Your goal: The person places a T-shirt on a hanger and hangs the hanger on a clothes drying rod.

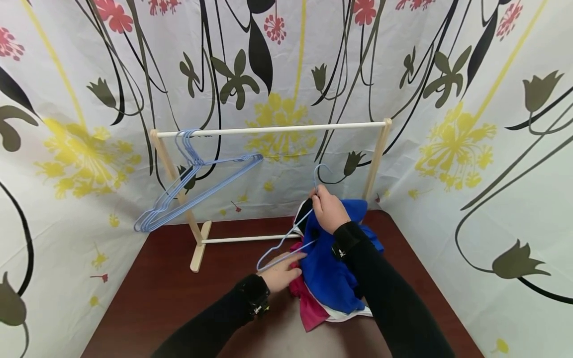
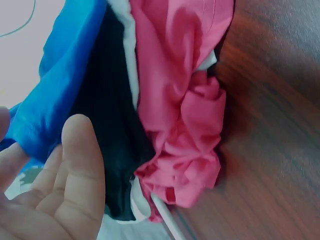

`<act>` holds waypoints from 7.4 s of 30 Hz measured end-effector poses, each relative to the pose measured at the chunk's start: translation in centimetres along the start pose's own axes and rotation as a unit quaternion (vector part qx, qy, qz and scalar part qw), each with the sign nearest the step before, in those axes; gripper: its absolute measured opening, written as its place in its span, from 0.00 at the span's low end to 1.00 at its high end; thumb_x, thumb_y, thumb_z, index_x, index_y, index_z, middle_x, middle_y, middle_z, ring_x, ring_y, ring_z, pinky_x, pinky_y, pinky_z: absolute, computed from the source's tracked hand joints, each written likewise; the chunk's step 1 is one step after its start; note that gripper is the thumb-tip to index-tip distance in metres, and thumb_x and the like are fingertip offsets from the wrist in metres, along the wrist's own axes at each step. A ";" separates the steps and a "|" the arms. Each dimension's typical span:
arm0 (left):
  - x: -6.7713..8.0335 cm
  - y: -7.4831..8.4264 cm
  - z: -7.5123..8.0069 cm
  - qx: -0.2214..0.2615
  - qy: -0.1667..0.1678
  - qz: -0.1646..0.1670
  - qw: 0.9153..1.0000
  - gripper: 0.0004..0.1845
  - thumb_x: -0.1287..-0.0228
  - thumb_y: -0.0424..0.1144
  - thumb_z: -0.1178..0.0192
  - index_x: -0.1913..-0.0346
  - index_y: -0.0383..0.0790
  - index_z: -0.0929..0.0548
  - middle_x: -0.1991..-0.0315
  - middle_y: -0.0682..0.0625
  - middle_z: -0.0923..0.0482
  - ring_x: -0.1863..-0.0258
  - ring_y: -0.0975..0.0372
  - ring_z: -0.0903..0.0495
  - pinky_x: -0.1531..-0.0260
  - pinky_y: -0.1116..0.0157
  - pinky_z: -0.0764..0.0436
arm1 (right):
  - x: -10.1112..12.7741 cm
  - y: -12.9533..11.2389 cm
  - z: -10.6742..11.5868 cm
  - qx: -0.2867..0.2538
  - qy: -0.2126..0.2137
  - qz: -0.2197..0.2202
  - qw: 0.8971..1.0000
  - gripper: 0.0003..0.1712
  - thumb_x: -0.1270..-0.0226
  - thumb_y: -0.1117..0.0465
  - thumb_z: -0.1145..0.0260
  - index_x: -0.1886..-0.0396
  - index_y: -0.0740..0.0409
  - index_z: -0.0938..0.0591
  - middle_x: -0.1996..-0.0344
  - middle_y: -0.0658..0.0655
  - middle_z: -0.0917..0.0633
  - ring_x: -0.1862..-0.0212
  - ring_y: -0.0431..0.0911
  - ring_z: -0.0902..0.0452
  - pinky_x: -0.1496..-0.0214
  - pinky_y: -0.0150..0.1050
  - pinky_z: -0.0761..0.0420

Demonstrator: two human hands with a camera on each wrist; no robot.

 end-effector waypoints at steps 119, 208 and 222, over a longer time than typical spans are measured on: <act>-0.4 3.2 3.1 0.024 0.031 0.073 0.997 0.06 0.26 0.41 0.40 0.64 0.45 0.22 0.77 0.57 0.27 0.78 0.66 0.28 0.74 0.68 0.29 | 1.6 1.0 -1.0 0.040 -0.028 0.022 0.999 0.10 0.19 0.62 0.46 0.48 0.57 0.20 0.56 0.59 0.15 0.58 0.53 0.22 0.53 0.49 0.28; 2.5 2.6 3.4 0.058 0.031 0.050 0.997 0.08 0.21 0.46 0.47 0.57 0.48 0.21 0.66 0.59 0.25 0.67 0.66 0.26 0.63 0.66 0.24 | 8.5 13.2 5.8 0.088 0.039 -0.245 0.965 0.28 0.18 0.56 0.63 0.46 0.67 0.19 0.47 0.72 0.19 0.45 0.67 0.25 0.41 0.61 0.30; 1.1 5.4 3.9 0.165 0.102 0.078 0.978 0.11 0.19 0.40 0.53 0.46 0.37 0.25 0.58 0.49 0.27 0.58 0.57 0.27 0.54 0.57 0.28 | 5.0 4.8 3.7 -0.047 -0.007 -0.165 0.985 0.42 0.19 0.47 0.48 0.18 0.61 0.52 0.26 0.75 0.41 0.26 0.69 0.45 0.29 0.64 0.43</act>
Point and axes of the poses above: each hand's wrist, its own x-axis away from the middle knuckle, its own z-axis out of the back of the hand, y = z × x, the point moved 1 cm from there along -x, towards the middle knuckle
